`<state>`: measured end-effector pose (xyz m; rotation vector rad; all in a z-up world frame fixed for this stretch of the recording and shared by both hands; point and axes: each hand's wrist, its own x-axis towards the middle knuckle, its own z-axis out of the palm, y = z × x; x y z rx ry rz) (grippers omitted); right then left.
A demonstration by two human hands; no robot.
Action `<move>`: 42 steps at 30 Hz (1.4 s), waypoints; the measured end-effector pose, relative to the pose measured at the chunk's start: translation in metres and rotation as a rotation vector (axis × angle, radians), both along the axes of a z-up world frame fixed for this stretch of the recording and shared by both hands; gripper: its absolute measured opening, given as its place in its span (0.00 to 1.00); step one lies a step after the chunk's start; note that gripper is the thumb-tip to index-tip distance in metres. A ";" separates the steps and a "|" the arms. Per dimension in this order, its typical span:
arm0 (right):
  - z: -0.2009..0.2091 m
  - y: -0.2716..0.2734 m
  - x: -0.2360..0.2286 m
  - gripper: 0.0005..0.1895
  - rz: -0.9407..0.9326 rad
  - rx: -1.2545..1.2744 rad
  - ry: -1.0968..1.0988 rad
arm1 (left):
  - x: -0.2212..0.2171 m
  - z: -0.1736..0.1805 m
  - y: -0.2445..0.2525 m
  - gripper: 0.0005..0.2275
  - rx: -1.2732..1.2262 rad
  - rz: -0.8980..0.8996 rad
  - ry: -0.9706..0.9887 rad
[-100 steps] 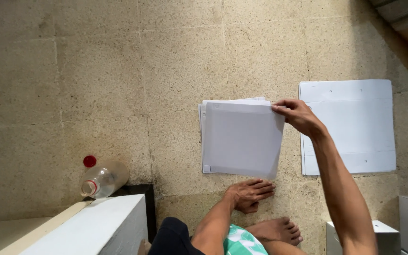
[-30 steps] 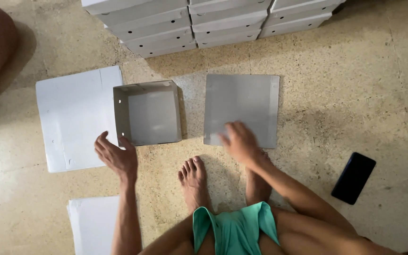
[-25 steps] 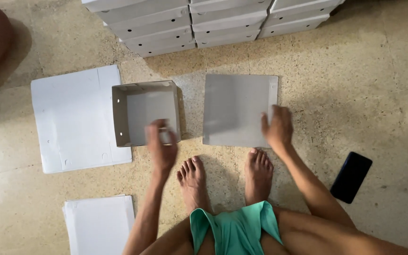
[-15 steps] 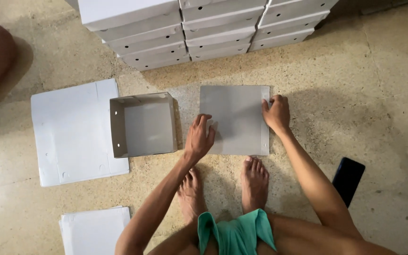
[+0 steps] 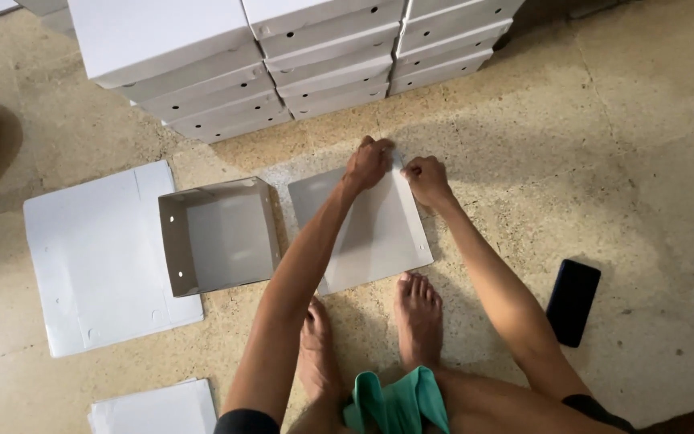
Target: The person assembles white cardboard boxes by folding and interlocking the flaps. They complete one box and begin a second, handling flat sheets and formed boxes on the floor.
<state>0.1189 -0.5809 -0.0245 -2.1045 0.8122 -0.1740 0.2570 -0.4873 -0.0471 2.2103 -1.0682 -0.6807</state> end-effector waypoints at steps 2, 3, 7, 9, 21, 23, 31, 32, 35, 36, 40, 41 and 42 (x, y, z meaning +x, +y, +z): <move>0.007 0.001 -0.003 0.08 0.023 -0.019 -0.005 | 0.002 -0.005 -0.004 0.07 0.020 0.033 0.015; 0.010 0.002 -0.004 0.10 0.047 -0.035 -0.011 | 0.003 -0.007 -0.006 0.05 0.043 0.068 0.031; 0.027 0.006 -0.008 0.10 0.049 -0.073 -0.042 | 0.005 -0.006 -0.001 0.03 -0.025 0.057 0.084; 0.028 0.006 -0.011 0.10 0.074 -0.075 -0.052 | 0.009 -0.021 -0.002 0.03 -0.136 0.056 0.142; -0.009 0.006 -0.006 0.02 0.023 -0.114 0.007 | -0.011 -0.007 0.004 0.06 -0.309 0.148 0.064; -0.020 0.005 -0.007 0.02 0.022 -0.112 0.007 | -0.016 -0.006 0.004 0.05 -0.320 0.163 0.083; -0.006 0.010 -0.001 0.08 -0.083 -0.035 0.173 | -0.053 0.061 0.033 0.07 -0.383 0.414 0.223; -0.006 0.011 0.000 0.07 -0.104 -0.014 0.161 | -0.058 0.066 0.036 0.07 -0.347 0.459 0.242; 0.006 0.015 0.001 0.06 -0.146 0.029 0.148 | -0.064 0.060 0.040 0.07 -0.289 0.526 0.283; 0.012 0.016 0.001 0.07 -0.167 0.051 0.147 | -0.064 0.054 0.040 0.08 -0.269 0.548 0.305; 0.041 0.022 0.002 0.08 -0.192 0.235 0.116 | -0.064 0.053 0.037 0.07 -0.246 0.552 0.324; 0.037 0.021 0.003 0.08 -0.219 0.262 0.131 | -0.064 0.049 0.036 0.07 -0.246 0.532 0.309; 0.032 0.020 0.005 0.09 -0.246 0.289 0.146 | -0.063 0.045 0.036 0.08 -0.247 0.511 0.293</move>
